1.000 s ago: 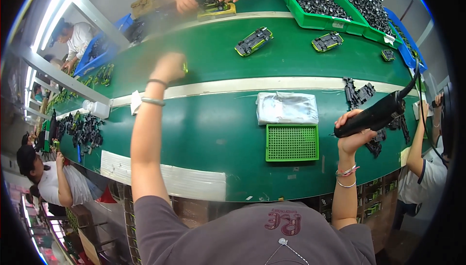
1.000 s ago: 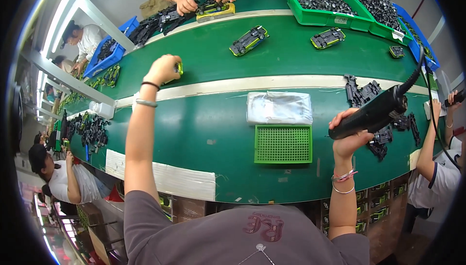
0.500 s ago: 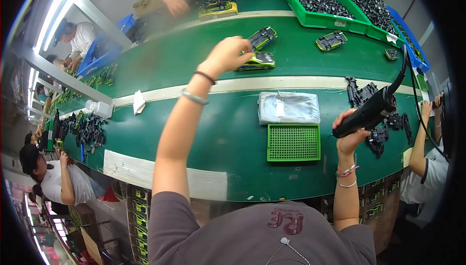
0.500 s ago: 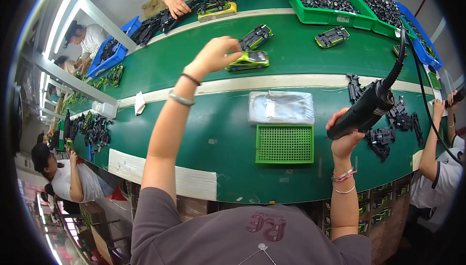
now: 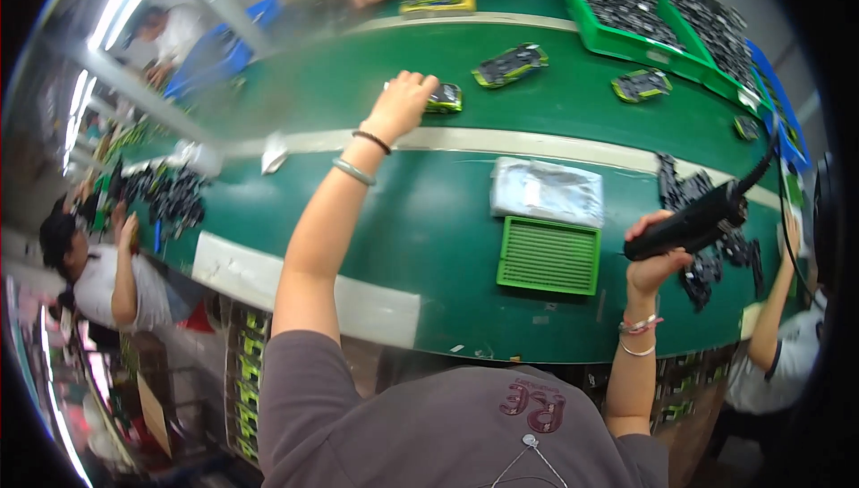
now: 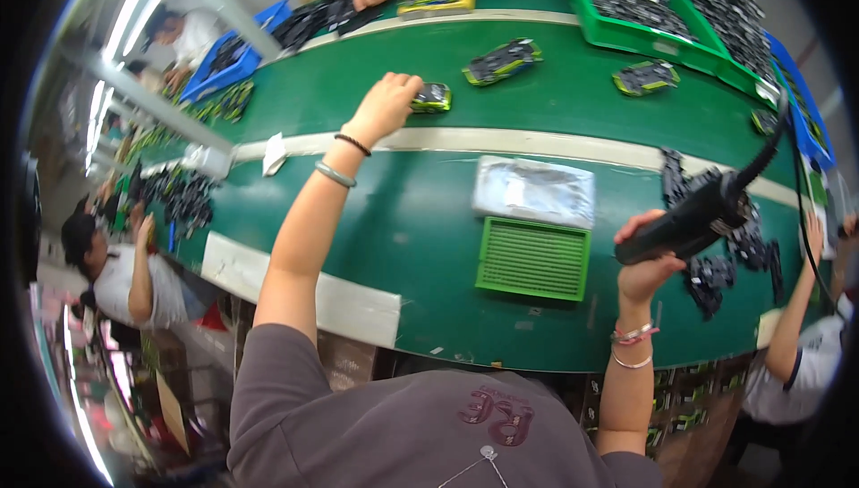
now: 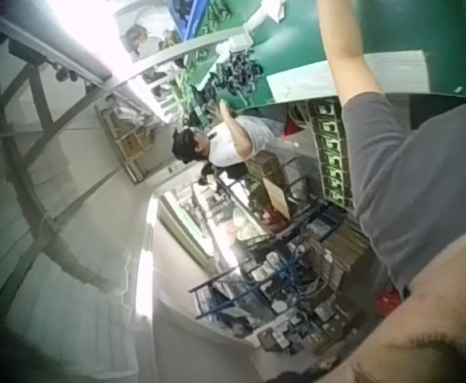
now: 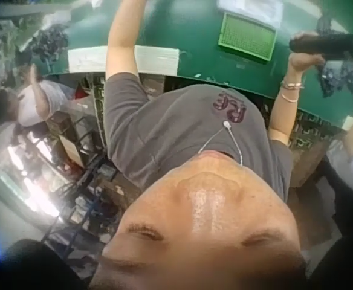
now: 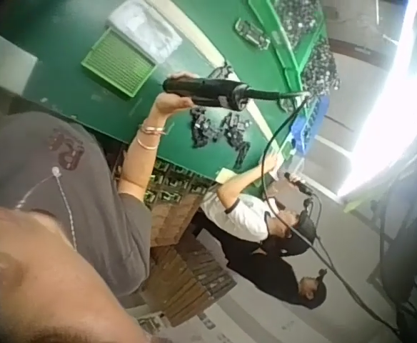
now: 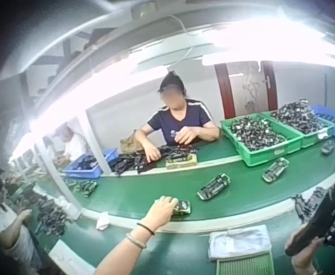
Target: The person assembles toy cars on an assembly line by placing each car on a support pad, driving screws into the chassis with an electric screwdriver, and placing the finished cars into compartments of a packaging box.
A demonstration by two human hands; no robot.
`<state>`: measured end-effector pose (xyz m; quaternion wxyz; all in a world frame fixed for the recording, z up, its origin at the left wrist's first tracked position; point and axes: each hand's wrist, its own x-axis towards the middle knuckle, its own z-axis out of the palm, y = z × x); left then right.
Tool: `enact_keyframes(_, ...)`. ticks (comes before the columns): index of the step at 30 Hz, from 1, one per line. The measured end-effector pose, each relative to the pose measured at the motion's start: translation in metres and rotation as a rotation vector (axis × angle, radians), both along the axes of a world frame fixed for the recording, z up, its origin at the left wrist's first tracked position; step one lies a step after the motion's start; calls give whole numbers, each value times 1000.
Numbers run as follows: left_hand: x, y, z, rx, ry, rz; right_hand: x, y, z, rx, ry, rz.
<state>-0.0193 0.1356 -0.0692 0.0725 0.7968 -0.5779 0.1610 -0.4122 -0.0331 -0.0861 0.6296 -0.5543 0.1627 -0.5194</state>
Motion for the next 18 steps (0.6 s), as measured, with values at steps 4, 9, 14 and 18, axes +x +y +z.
enact_keyframes(4,43,98,18,19,-72,247,-9,-6,-1,-37,43,24)
enact_keyframes(9,16,206,38,-103,-48,492,-6,-15,-10,-54,75,24)
enact_keyframes(14,-79,310,62,-217,115,635,-7,-18,0,-86,150,11)
enact_keyframes(18,-166,416,43,-331,151,906,-1,-11,10,-140,200,-10)
